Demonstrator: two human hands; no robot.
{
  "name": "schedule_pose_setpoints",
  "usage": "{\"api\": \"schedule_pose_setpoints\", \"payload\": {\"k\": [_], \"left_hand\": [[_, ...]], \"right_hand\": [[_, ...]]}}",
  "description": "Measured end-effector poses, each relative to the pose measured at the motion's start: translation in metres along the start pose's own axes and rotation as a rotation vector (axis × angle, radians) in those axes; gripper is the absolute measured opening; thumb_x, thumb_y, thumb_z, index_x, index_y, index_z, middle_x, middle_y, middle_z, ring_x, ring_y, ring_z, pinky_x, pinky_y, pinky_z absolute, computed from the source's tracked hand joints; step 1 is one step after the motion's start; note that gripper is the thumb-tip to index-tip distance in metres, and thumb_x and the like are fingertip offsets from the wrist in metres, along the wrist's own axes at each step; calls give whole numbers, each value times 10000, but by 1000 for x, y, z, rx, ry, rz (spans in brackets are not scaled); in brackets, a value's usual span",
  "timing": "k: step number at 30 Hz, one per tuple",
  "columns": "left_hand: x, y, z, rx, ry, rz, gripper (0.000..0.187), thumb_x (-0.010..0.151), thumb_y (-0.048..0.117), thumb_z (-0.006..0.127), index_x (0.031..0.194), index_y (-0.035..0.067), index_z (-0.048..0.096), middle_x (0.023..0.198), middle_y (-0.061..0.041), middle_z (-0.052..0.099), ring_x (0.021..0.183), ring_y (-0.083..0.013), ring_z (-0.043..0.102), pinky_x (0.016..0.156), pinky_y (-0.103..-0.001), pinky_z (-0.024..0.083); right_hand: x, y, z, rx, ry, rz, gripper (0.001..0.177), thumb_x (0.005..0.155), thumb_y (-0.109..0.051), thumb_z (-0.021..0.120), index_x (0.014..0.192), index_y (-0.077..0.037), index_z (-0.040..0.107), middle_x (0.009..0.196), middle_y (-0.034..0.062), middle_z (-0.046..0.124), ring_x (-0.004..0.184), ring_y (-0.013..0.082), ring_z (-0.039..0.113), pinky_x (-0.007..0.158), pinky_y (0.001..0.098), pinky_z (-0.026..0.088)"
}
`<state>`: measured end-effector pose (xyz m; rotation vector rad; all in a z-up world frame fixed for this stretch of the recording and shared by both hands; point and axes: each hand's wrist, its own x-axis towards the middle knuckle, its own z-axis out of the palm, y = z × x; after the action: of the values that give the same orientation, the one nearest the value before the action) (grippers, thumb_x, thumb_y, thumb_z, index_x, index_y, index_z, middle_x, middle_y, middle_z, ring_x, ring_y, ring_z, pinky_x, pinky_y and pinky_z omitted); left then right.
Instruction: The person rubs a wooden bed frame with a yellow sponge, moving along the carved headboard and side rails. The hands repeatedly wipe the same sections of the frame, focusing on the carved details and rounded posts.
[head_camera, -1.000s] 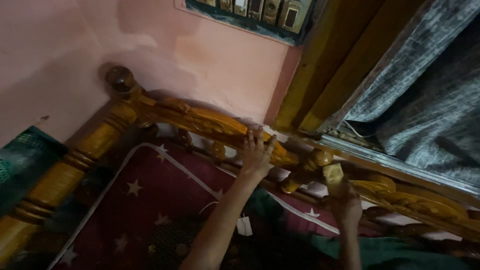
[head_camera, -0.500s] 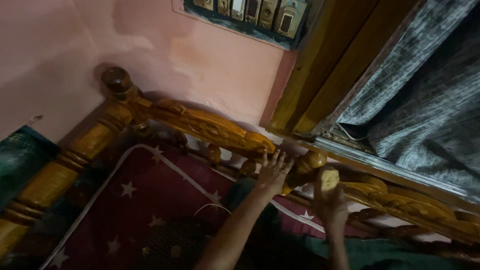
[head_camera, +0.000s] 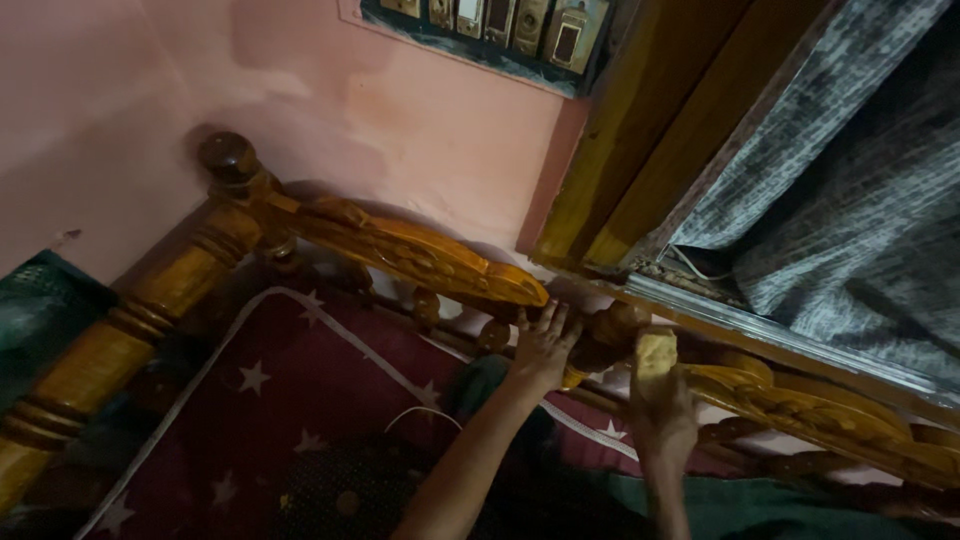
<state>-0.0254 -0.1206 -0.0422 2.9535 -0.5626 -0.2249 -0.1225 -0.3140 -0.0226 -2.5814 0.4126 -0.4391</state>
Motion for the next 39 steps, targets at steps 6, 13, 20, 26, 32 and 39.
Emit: {"api": "schedule_pose_setpoints", "payload": {"k": [6,13,20,26,32,39], "left_hand": [[-2,0,3,23,88,9,1060,777,221,822,1646,289,218,1726,-103,70,1577,-302,17,1179,-701,35],[-9,-1,-11,-54,31,34,1021,793,316,824,1625,254,237,1731,-119,94,1596,-302,44,1213,-702,44],[-8,3,-10,3,51,8,981,813,280,792,1621,227,236,1703,-148,142,1574,-328,91,1187,-723,52],[6,24,4,-272,197,38,918,775,178,789,1560,118,317,1590,-199,364,1462,-400,356,1145,-640,280],[5,61,6,-665,479,48,992,840,219,798,1601,-19,209,1418,-322,493,1220,-501,542,1031,-540,472],[23,79,-12,-802,357,-153,987,845,267,764,1593,-5,179,1298,-310,580,1062,-484,648,889,-532,543]], "right_hand": [[-5,7,27,-248,233,-215,878,678,-191,827,1489,-20,536,1443,206,608,1240,444,563,907,575,501],[-20,36,37,386,208,-78,721,820,-249,766,1463,-29,527,1298,230,630,1160,450,594,941,546,519],[-5,27,45,129,223,-201,692,796,-262,785,1398,-14,551,1264,250,637,1131,441,626,927,535,540],[2,87,-15,-609,333,-288,807,742,-223,813,1513,-254,573,1543,110,595,1259,378,568,987,537,437],[7,99,-22,-353,514,-205,690,849,-179,761,1511,-195,570,1565,118,560,1327,388,553,1021,548,424],[8,58,8,-701,119,-436,653,830,-284,693,1465,-222,549,1483,124,544,1297,412,479,1005,611,413]]}}
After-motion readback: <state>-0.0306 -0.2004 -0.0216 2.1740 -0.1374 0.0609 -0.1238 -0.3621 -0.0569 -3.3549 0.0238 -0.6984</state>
